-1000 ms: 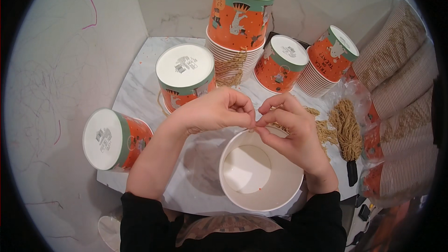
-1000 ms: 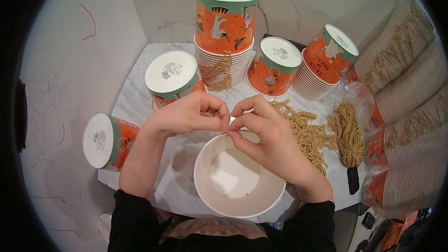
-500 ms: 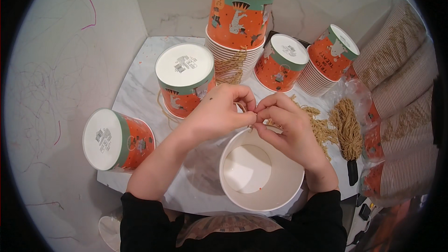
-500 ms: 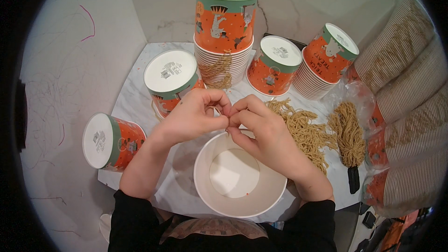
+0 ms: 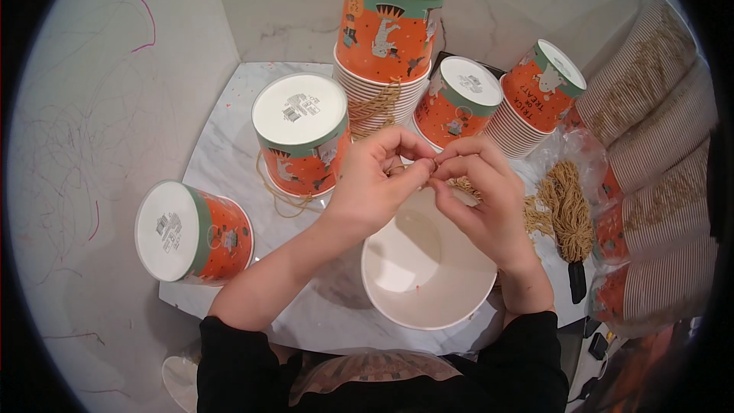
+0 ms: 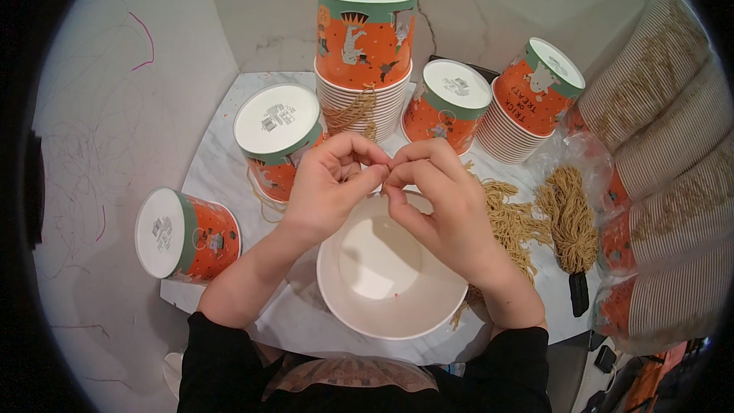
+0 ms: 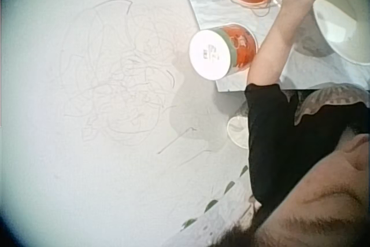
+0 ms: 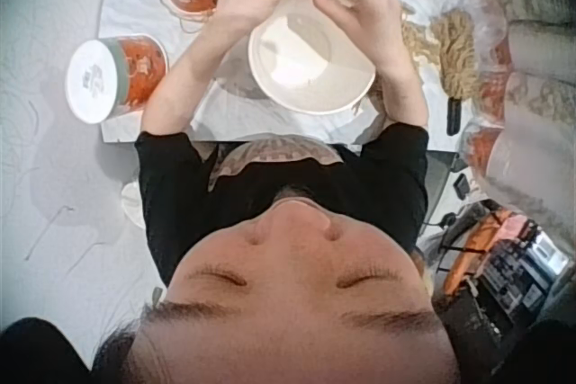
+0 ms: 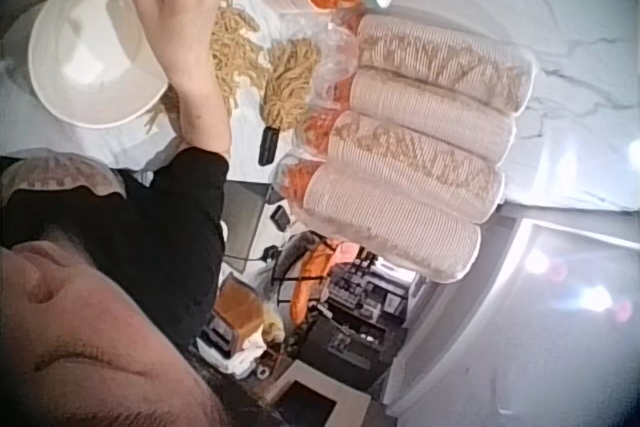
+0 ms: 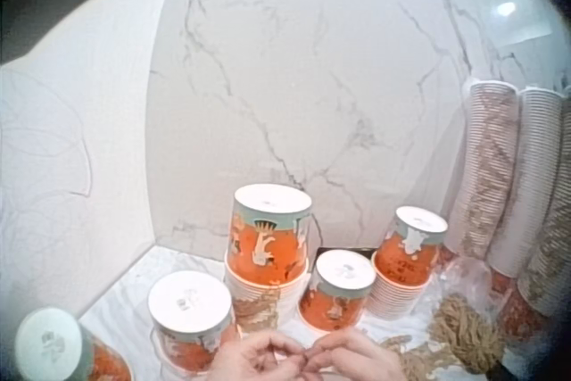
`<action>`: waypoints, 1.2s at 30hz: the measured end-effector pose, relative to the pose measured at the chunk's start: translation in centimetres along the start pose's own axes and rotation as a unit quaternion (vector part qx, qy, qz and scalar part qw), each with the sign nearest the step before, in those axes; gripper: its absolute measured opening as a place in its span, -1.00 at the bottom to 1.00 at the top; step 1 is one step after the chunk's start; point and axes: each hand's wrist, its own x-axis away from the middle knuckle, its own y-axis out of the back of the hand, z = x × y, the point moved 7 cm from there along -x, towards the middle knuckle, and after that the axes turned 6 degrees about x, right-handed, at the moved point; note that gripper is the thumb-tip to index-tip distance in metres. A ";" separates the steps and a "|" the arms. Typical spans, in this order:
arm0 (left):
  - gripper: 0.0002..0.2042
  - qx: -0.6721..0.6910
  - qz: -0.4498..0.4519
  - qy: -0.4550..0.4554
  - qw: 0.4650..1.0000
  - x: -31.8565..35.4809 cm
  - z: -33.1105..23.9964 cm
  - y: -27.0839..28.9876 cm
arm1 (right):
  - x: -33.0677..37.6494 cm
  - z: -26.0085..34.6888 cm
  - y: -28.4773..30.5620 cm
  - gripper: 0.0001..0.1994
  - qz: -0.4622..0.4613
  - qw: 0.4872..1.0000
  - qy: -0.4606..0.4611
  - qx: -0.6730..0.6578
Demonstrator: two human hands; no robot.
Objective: Attaching string handles to small decorative paper buckets.
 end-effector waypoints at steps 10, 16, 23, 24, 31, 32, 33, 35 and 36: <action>-0.84 -0.229 0.035 -0.340 0.911 4.0 -7.6 -2.8 | 1.3 3.7 3.1 -0.75 -0.074 0.980 0.165 0.082; -0.91 -0.044 0.018 -0.170 0.984 1.9 -3.8 -1.1 | -0.1 1.8 1.9 -0.81 -0.026 0.995 0.092 -0.002; -0.88 0.070 0.046 -0.111 0.990 1.2 -2.7 -1.6 | 0.1 -0.5 0.9 -0.88 -0.011 0.983 -0.002 -0.181; -0.88 0.089 0.044 -0.111 0.989 1.2 -2.7 -1.7 | 0.1 -0.5 0.8 -0.89 -0.008 0.979 -0.007 -0.202; -0.89 0.119 0.066 -0.125 0.983 1.4 -2.7 -1.7 | 0.1 -0.8 0.8 -0.91 -0.003 0.970 -0.021 -0.242; -0.89 0.120 0.067 -0.125 0.983 1.3 -2.8 -1.6 | 0.0 -0.9 0.8 -0.91 0.004 0.964 -0.027 -0.266; -0.89 0.121 0.075 -0.124 0.982 1.2 -2.8 -1.5 | 0.0 -1.1 0.7 -0.92 0.011 0.956 -0.032 -0.290; -0.90 0.123 0.082 -0.122 0.981 1.2 -2.7 -1.6 | 0.0 -1.1 0.7 -0.92 0.014 0.950 -0.037 -0.309; -0.90 0.131 0.085 -0.126 0.980 1.2 -2.7 -1.6 | 0.0 -1.2 0.7 -0.92 0.016 0.943 -0.042 -0.329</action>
